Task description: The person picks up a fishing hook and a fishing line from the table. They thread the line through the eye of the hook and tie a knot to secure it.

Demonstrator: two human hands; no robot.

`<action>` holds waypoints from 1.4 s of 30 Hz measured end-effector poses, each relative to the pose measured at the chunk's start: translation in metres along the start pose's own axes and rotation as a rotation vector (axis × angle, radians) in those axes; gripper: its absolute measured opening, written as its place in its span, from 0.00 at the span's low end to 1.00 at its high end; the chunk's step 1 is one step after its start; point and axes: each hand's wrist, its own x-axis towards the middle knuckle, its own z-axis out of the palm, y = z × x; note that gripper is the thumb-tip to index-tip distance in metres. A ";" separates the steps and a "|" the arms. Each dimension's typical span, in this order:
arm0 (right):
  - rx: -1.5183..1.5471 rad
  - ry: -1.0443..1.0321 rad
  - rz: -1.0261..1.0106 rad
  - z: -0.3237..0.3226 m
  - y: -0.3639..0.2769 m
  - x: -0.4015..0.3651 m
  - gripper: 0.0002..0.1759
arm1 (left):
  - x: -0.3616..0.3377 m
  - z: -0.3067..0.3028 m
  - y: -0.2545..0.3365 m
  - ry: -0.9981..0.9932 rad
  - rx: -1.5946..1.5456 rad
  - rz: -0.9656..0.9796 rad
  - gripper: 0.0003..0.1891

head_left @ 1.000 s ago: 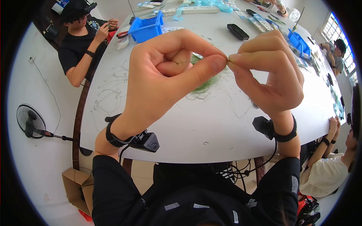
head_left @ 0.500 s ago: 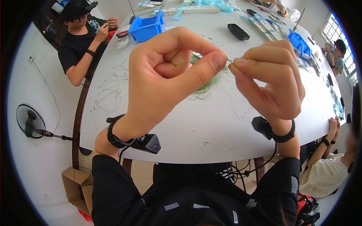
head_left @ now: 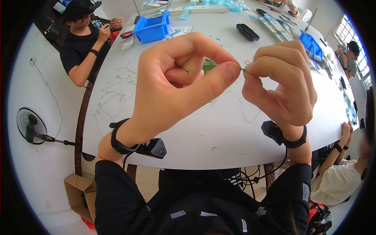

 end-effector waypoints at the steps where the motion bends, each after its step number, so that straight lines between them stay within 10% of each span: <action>1: -0.001 -0.004 0.001 0.000 0.000 0.000 0.16 | 0.001 -0.001 0.000 -0.013 0.001 -0.003 0.06; 6: 0.039 -0.076 -0.018 -0.002 0.005 -0.001 0.15 | -0.001 -0.001 0.000 0.013 -0.014 -0.013 0.06; 11: 0.634 -0.012 0.755 0.012 -0.004 -0.015 0.38 | 0.002 -0.003 -0.004 0.082 0.034 0.048 0.06; 14: 1.265 -0.031 1.224 0.045 -0.030 -0.031 0.34 | 0.005 -0.006 -0.008 0.116 0.053 0.076 0.07; 18: 1.477 -0.518 1.196 0.034 -0.040 -0.016 0.27 | 0.012 -0.016 -0.007 0.212 0.053 0.038 0.09; 20: 1.339 -0.242 1.407 0.023 -0.028 -0.014 0.21 | 0.018 -0.026 -0.006 0.351 0.011 0.092 0.09; 24: 1.668 0.094 1.016 -0.009 0.024 -0.007 0.05 | 0.016 -0.048 0.002 0.470 -0.085 0.159 0.11; 27: 1.094 0.484 1.338 -0.023 -0.003 0.038 0.05 | 0.014 -0.048 0.010 0.488 0.011 0.134 0.11; 29: 1.286 0.705 1.175 -0.028 0.001 0.037 0.05 | 0.014 -0.045 0.006 0.431 0.003 0.119 0.11; 34: 2.148 0.226 0.984 -0.056 0.032 0.015 0.05 | 0.014 -0.032 -0.006 0.242 0.255 0.285 0.06; 42: 0.904 -0.102 1.040 -0.038 0.000 0.016 0.18 | 0.010 -0.024 0.009 0.040 0.457 0.454 0.06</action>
